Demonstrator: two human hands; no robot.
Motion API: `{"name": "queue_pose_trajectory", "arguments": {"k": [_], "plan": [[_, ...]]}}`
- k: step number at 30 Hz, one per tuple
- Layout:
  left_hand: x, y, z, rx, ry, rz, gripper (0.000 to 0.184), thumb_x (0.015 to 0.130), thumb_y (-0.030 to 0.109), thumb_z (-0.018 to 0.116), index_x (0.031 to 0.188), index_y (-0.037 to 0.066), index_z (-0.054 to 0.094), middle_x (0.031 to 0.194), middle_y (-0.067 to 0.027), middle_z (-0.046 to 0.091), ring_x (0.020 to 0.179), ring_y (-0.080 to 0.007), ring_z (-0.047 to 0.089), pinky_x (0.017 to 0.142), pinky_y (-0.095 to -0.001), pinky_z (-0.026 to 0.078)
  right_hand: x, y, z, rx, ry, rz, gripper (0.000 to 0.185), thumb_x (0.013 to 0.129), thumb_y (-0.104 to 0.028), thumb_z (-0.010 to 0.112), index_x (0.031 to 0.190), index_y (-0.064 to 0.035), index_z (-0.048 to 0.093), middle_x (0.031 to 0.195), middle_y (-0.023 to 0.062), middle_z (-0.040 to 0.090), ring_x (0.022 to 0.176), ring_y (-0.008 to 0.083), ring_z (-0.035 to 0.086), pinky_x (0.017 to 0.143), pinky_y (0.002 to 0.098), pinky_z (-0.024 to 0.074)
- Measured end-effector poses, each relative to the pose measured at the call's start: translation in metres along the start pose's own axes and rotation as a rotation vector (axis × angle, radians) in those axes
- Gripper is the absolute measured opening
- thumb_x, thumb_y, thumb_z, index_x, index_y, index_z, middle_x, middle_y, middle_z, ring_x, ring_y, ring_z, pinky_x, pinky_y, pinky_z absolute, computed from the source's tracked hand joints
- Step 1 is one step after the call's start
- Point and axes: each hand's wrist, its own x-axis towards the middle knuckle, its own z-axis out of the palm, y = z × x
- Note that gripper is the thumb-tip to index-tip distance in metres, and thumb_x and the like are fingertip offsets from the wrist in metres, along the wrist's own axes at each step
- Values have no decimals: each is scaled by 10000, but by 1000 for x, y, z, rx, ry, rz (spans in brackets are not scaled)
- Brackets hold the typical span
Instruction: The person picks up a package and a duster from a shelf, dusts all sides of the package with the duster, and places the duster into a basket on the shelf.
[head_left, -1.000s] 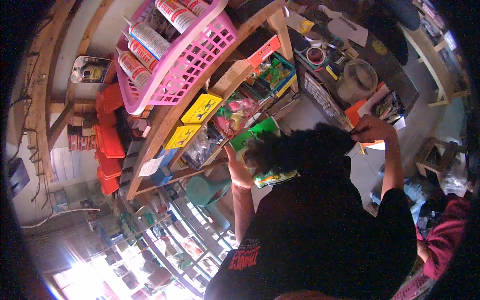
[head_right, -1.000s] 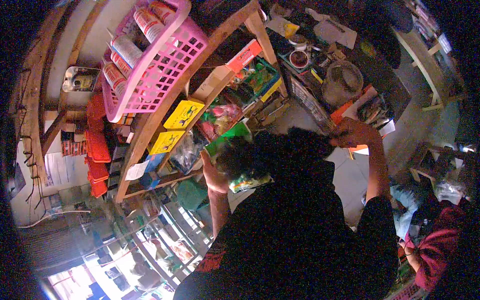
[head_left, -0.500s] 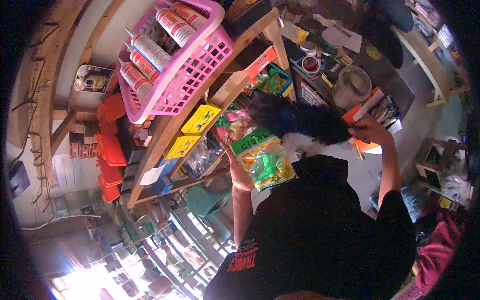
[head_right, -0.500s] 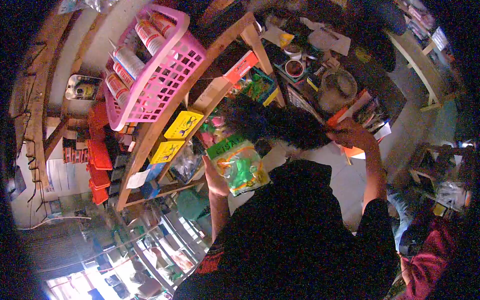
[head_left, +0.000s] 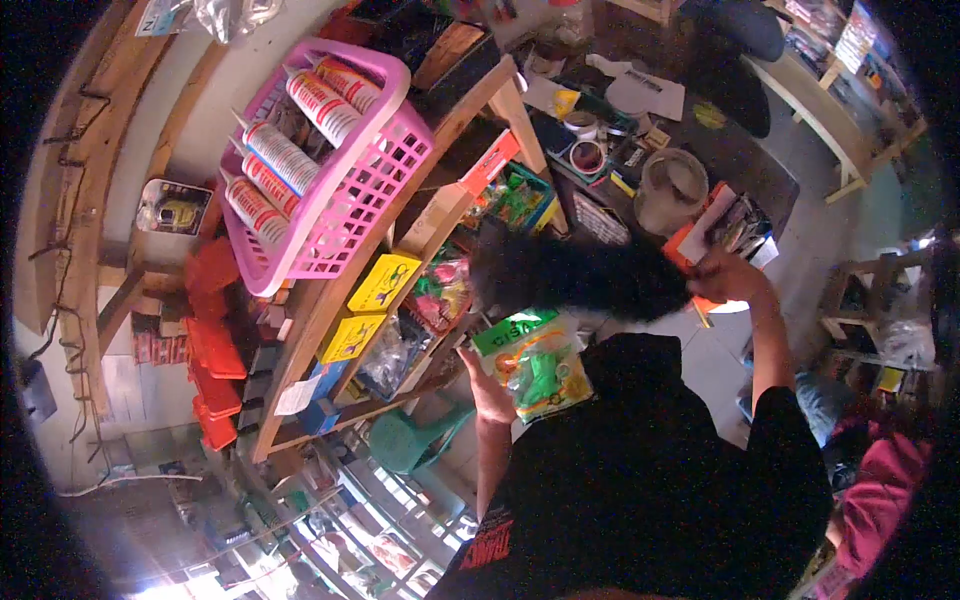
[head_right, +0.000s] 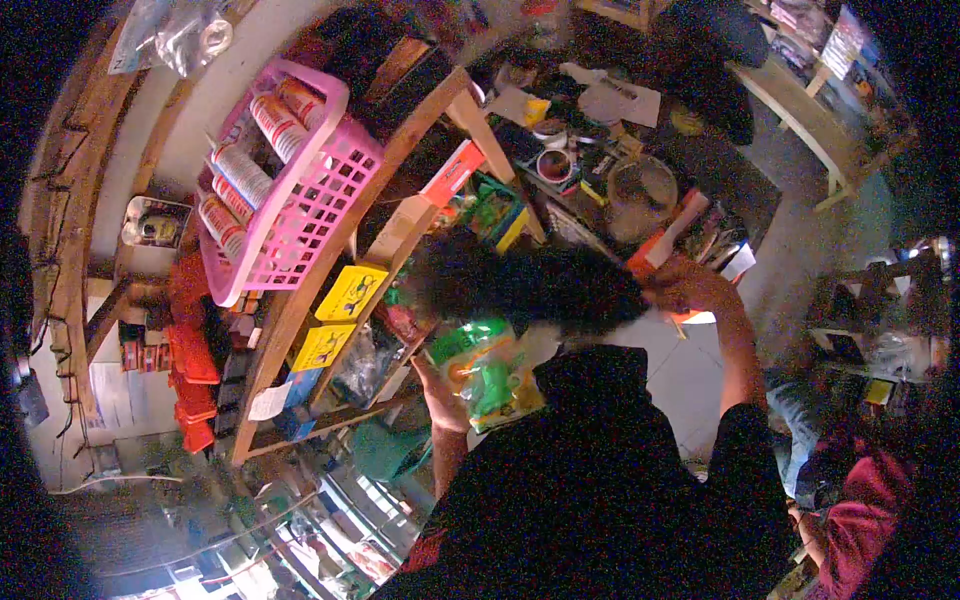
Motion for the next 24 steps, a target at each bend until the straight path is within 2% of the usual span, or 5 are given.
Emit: {"name": "queue_pose_trajectory", "arguments": {"k": [4, 9, 13, 20, 24], "plan": [[7, -11, -33, -571, -386, -237, 704, 915, 632, 335, 1314, 68, 469, 1296, -115, 526, 1187, -311, 496, 1036, -474, 364, 4, 2, 7, -120, -495, -50, 409, 902, -249, 616, 562, -48, 511, 480, -13, 475, 418, 74, 440, 413, 268, 342], [5, -15, -54, -295, 48, -73, 530, 951, 458, 419, 1299, 63, 483, 1275, -102, 543, 1156, -292, 521, 1020, -444, 382, 9, -3, 30, -76, -289, 65, 401, 902, -271, 622, 587, -41, 530, 485, -18, 466, 420, 70, 436, 408, 256, 342], [-5, 7, -58, -518, -324, -154, 499, 949, 376, 402, 1314, 42, 473, 1324, -98, 517, 1233, -293, 460, 1055, -436, 331, 6, -12, 43, -146, -397, 82, 385, 897, -286, 634, 613, -42, 546, 485, -20, 465, 426, 65, 436, 410, 250, 344], [-2, 22, -80, -232, -15, -255, 463, 858, 396, 550, 1194, 76, 555, 1107, -85, 625, 1028, -284, 590, 909, -461, 473, -25, -18, 93, 14, 129, 197, 336, 894, -259, 634, 624, -89, 529, 486, -40, 449, 407, 57, 381, 388, 256, 306], [-6, 55, -94, -476, -186, -461, 453, 839, 410, 567, 1166, 97, 575, 1102, -72, 635, 997, -290, 599, 926, -478, 459, -33, -7, 135, 715, 131, 262, 282, 841, -154, 645, 625, -122, 467, 497, -15, 400, 364, 90, 342, 357, 260, 253]]}}
